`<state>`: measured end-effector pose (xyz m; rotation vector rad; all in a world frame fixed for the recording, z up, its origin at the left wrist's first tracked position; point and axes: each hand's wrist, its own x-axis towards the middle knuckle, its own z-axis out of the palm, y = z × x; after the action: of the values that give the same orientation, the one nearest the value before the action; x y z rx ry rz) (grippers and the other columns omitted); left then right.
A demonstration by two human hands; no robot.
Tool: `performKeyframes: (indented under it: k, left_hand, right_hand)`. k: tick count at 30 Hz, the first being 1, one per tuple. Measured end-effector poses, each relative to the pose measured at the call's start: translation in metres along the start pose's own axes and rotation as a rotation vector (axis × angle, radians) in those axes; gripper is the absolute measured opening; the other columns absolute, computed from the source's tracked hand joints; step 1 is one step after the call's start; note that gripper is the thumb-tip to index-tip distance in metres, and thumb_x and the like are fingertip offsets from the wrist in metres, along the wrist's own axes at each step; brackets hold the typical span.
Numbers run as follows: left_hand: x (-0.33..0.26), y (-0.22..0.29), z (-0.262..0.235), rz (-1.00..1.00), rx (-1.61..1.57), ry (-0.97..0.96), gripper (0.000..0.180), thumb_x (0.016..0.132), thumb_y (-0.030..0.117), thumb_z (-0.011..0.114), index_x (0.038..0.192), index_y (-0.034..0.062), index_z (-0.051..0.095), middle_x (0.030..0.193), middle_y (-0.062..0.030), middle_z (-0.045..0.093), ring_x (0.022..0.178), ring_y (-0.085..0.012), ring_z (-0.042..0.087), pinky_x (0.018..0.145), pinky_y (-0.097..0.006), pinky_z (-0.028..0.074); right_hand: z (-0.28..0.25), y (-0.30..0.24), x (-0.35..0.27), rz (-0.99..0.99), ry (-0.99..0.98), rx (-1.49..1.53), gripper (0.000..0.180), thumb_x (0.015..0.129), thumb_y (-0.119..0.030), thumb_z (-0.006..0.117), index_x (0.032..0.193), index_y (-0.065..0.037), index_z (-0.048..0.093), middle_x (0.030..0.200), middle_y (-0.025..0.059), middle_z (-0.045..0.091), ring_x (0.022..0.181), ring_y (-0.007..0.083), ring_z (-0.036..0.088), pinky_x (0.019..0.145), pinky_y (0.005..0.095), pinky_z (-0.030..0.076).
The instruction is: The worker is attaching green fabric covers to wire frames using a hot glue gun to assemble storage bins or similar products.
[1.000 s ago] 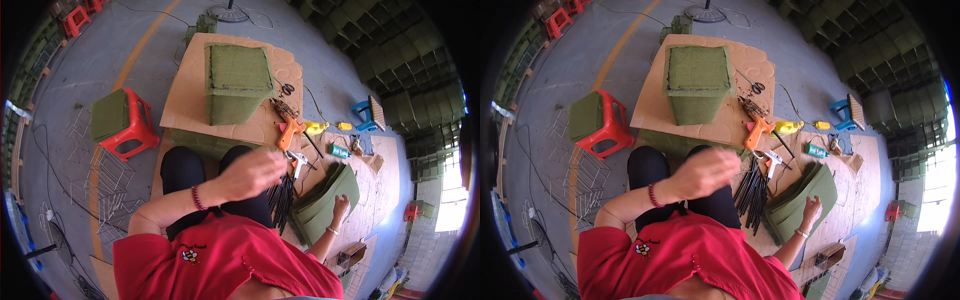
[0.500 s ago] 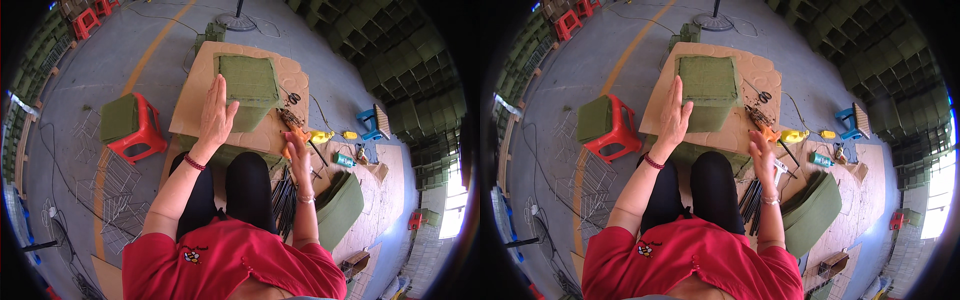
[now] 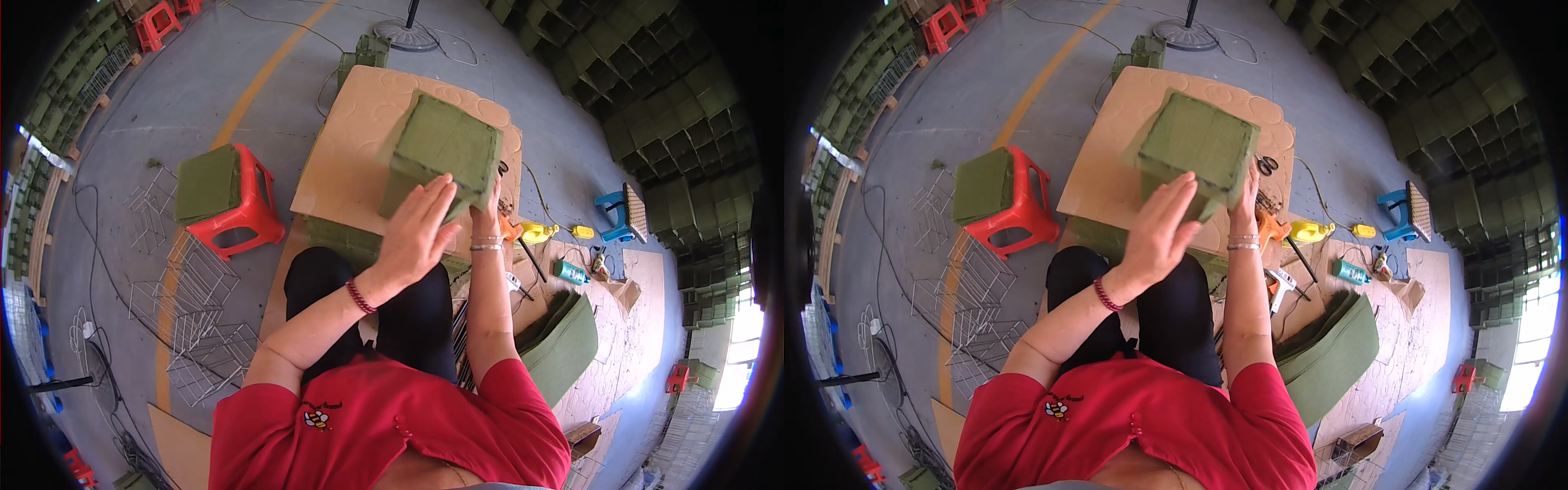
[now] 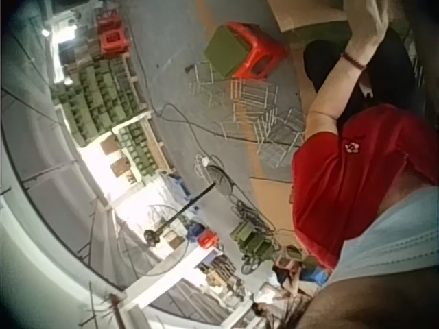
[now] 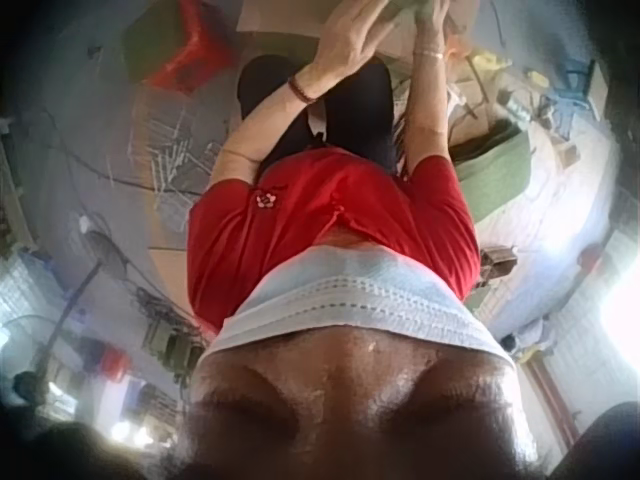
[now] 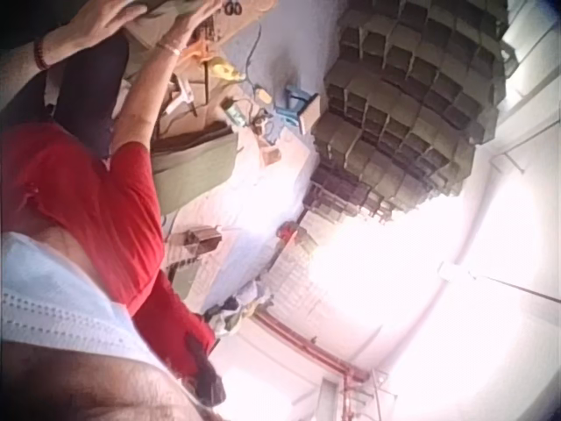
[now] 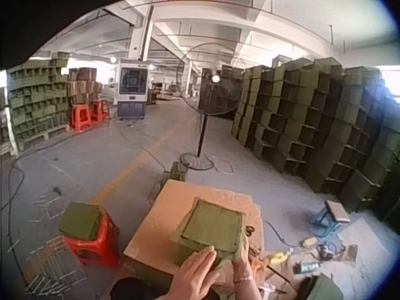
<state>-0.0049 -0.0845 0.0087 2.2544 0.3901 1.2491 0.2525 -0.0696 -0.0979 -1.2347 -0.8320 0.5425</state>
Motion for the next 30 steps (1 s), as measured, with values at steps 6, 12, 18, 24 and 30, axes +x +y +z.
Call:
performKeyframes:
  k: [6,12,18,24,30]
  left_hand:
    - [0.023,-0.068,-0.070,-0.514,-0.450,0.540,0.031,0.102,0.023,0.053,0.114,-0.0033,0.066,0.108,-0.0101,0.069,0.101,-0.0174,0.064,0.095,-0.030,0.047]
    - [0.012,-0.081,-0.054,-0.428,-0.423,0.439,0.015,0.089,0.007,0.071,0.101,-0.0023,0.070,0.093,-0.0038,0.069,0.083,-0.0087,0.061,0.074,-0.023,0.049]
    - [0.010,-0.073,-0.037,-0.546,-0.641,0.416,0.018,0.085,0.006,0.075,0.101,-0.0003,0.070,0.093,-0.0023,0.066,0.080,-0.0083,0.058,0.071,-0.022,0.047]
    - [0.008,-0.058,-0.040,-0.345,-0.143,0.481,0.017,0.083,0.007,0.076,0.098,0.0015,0.071,0.093,-0.0039,0.061,0.083,-0.0130,0.057,0.074,-0.026,0.047]
    - [0.009,-0.046,-0.032,-0.321,0.040,0.428,0.021,0.076,0.008,0.082,0.093,0.0015,0.071,0.091,-0.0064,0.057,0.086,-0.0201,0.057,0.078,-0.030,0.046]
  right_hand:
    - [0.001,-0.033,-0.063,-0.028,0.194,-0.406,0.047,0.106,-0.032,0.033,0.132,0.001,0.053,0.124,0.0107,0.059,0.113,0.0208,0.056,0.098,0.0357,0.045]
    - [0.040,-0.077,-0.095,-0.149,0.196,-0.006,0.071,0.104,-0.054,0.018,0.148,-0.002,0.035,0.147,0.0130,0.040,0.137,0.0251,0.037,0.114,0.0412,0.029]
    - [0.048,-0.088,-0.102,-0.205,0.156,0.079,0.068,0.106,-0.047,0.022,0.148,0.005,0.030,0.153,0.0187,0.034,0.143,0.0261,0.031,0.118,0.0374,0.019]
    - [0.059,-0.098,-0.105,-0.346,0.283,-0.123,0.068,0.105,-0.049,0.028,0.148,0.002,0.033,0.152,0.0193,0.037,0.143,0.0289,0.032,0.118,0.0409,0.021]
    - [0.064,-0.110,-0.112,-0.673,0.226,-0.811,0.061,0.104,-0.046,0.032,0.139,0.000,0.049,0.144,0.0171,0.049,0.141,0.0351,0.036,0.116,0.0478,0.022]
